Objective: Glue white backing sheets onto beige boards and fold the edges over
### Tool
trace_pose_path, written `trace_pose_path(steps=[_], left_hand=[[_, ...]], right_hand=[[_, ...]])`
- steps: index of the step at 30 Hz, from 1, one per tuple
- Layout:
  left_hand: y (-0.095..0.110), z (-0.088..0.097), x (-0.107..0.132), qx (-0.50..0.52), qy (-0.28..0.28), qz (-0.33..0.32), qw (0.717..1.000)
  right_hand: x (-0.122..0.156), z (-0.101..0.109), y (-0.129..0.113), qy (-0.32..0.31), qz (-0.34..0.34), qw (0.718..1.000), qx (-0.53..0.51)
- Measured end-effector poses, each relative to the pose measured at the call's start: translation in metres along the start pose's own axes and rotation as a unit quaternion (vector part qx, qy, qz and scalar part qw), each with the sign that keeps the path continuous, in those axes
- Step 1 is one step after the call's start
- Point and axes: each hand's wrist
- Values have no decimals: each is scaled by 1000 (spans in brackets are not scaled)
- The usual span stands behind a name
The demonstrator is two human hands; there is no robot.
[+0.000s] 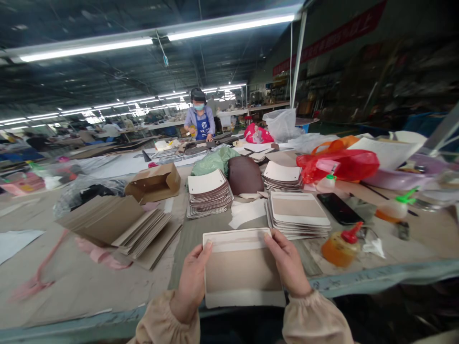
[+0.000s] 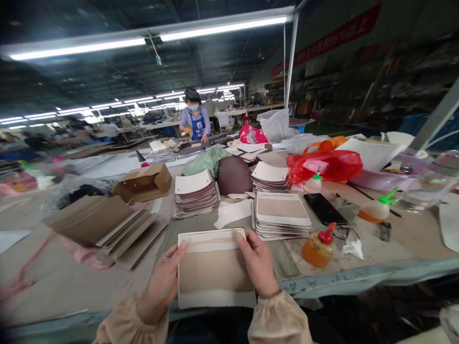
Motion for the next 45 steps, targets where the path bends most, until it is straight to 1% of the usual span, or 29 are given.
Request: trace_pose_path(steps=[3,8,11,15,17,19,22,24,28,32,38,42,43,45], left_hand=[[0,-1,3,-1,-12,-9,1000],[-2,0,4,-11,-4,-3,1000],[-1,0,5,-11,-27,-3,1000],[6,0,3,-23,-54,-37,998],[9,0,-1,-37,-47,-52,997],[10,1,-7,-53,-32,-53,997],[10,0,-15,-69,-15,-34,997],[8,-1,-17,-59,-11,-20,998],[5,-3,-17,-18,-5,-2,1000],[4,-4,-14,8,-5,-1,1000],[4,1,-17,16,3,8,1000],[5,7,-19,13,3,16,1000],[6,8,-19,11,3,18,1000],[6,7,-18,7,5,20,1000]], right_hand=[[0,0,-1,8,7,1000,6],[-1,0,1,52,21,995,85],[-2,1,2,64,20,993,100],[-3,3,7,74,14,992,100],[-3,4,8,74,14,992,97],[-3,5,9,70,18,992,98],[-2,4,8,63,20,992,106],[-2,5,8,61,17,992,112],[-3,8,13,58,4,994,93],[-4,9,17,42,-14,998,54],[-7,6,14,41,-5,998,49],[-7,7,12,22,-47,999,7],[-6,7,12,20,-42,999,13],[-5,5,11,16,-7,998,53]])
Point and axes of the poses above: each hand's wrist, its own x-axis away from the middle knuckle, its own z-axis out of the back of the hand, y = z × x, and after that the axes turned 14 degrees about -x, right-handed
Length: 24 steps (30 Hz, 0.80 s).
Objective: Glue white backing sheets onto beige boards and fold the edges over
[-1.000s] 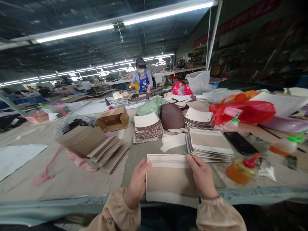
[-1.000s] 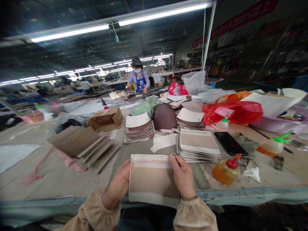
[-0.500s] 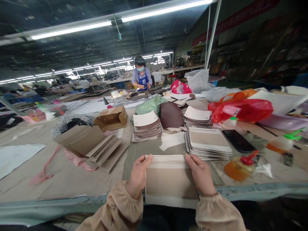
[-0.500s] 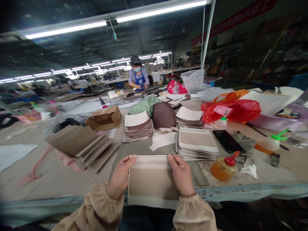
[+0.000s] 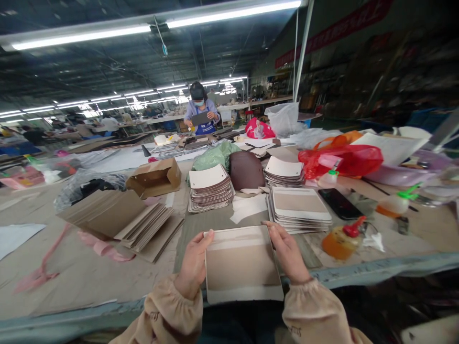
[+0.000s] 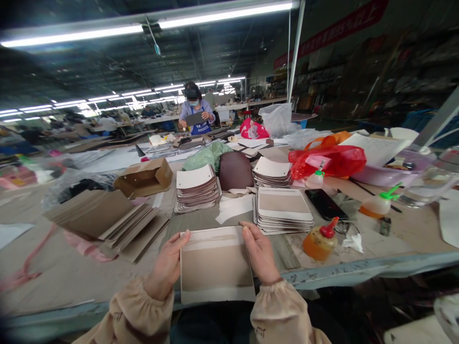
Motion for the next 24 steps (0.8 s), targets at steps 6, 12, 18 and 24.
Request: trace_pose_path(steps=[6,12,18,24], left_hand=[[-2,-3,1,3,-29,11,1000],[-1,1,-2,18,-121,25,992],[-5,0,1,-8,-117,6,993],[-12,-3,6,-30,-71,7,997]], right_hand=[[1,-6,-3,-17,40,991,125],[-3,1,-1,-12,9,994,110],[-5,6,1,16,3,994,104],[-5,9,7,28,-2,995,95]])
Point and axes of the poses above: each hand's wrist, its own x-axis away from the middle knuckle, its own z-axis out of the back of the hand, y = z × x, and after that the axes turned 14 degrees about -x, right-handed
